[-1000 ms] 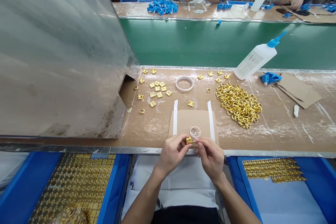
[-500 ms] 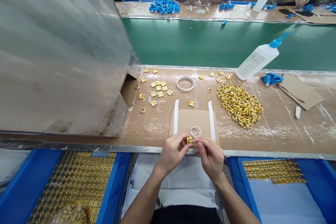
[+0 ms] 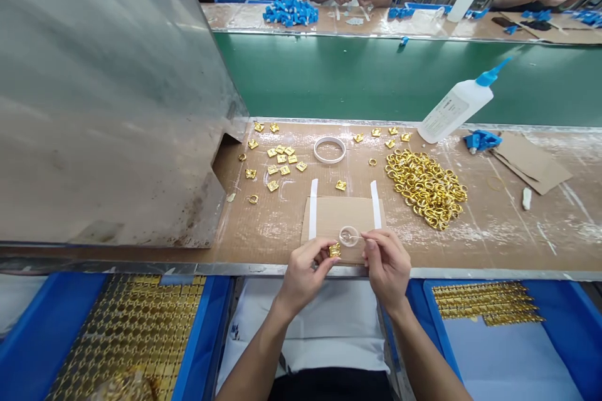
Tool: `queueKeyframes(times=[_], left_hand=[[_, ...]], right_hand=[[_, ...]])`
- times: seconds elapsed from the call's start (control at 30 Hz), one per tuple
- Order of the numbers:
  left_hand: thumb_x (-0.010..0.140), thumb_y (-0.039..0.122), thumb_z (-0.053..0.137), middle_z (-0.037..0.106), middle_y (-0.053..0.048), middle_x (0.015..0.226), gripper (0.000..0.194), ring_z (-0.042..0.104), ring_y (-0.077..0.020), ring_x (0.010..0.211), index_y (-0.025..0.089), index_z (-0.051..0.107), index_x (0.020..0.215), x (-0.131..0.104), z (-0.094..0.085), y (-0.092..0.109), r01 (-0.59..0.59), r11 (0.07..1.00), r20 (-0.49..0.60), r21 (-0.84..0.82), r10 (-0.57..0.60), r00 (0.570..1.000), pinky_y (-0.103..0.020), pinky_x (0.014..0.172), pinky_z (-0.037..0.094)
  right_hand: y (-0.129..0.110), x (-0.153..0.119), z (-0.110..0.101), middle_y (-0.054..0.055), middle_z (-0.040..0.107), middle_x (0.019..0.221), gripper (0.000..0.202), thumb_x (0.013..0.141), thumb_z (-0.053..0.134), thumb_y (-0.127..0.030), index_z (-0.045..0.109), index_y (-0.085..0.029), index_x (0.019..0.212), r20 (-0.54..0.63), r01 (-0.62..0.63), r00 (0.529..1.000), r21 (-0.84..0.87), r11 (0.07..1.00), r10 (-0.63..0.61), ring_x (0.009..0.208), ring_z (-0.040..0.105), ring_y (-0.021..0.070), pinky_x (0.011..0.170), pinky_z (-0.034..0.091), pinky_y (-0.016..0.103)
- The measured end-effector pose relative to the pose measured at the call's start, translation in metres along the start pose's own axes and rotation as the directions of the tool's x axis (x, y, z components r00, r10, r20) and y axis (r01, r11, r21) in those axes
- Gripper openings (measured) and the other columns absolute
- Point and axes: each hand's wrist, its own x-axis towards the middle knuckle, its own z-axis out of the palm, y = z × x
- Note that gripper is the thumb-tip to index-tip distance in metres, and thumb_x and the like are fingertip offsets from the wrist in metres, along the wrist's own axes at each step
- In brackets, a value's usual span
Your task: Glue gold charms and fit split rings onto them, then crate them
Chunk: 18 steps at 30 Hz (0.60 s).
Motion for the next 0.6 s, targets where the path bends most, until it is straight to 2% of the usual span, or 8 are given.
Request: queueKeyframes(times=[0.1, 0.2, 0.6], left_hand=[[0.092, 0.023, 0.065, 0.070, -0.002, 0.076, 0.013, 0.061, -0.0120, 0.061, 0.016, 0.070, 0.102, -0.0005, -0.0015, -0.0006, 0.003, 1.000, -0.016, -0.017, -0.004, 1.000, -0.021, 0.060, 0.053], [0.091, 0.022, 0.066, 0.070, -0.002, 0.076, 0.013, 0.061, -0.0120, 0.061, 0.016, 0.070, 0.102, -0.0004, -0.0020, -0.0005, 0.020, 1.000, -0.004, -0.012, -0.021, 1.000, -0.022, 0.060, 0.053], [0.089, 0.017, 0.064, 0.071, -0.002, 0.077, 0.014, 0.060, -0.0113, 0.059, 0.016, 0.070, 0.101, 0.0003, -0.0016, -0.0005, -0.005, 1.000, 0.021, -0.007, 0.005, 1.000, -0.021, 0.060, 0.053]], right_hand=[[0.0009, 0.0053, 0.0025, 0.004, 0.066, 0.081, 0.018, 0.099, 0.056, -0.021, 0.073, -0.022, 0.095, 0.046, 0.071, 0.997, -0.075, 0.995, -0.067, 0.065, 0.065, 0.0162, 0.059, 0.056, 0.029], [0.0009, 0.0062, 0.0048, 0.004, 0.067, 0.081, 0.018, 0.097, 0.057, -0.017, 0.074, -0.022, 0.097, 0.067, 0.128, 0.990, -0.123, 0.984, -0.121, 0.072, 0.066, 0.0176, 0.065, 0.057, 0.029], [0.0003, 0.0064, 0.0066, 0.004, 0.066, 0.080, 0.021, 0.096, 0.058, -0.013, 0.076, -0.023, 0.100, 0.095, 0.143, 0.986, -0.105, 0.984, -0.134, 0.070, 0.066, 0.0167, 0.062, 0.056, 0.026]])
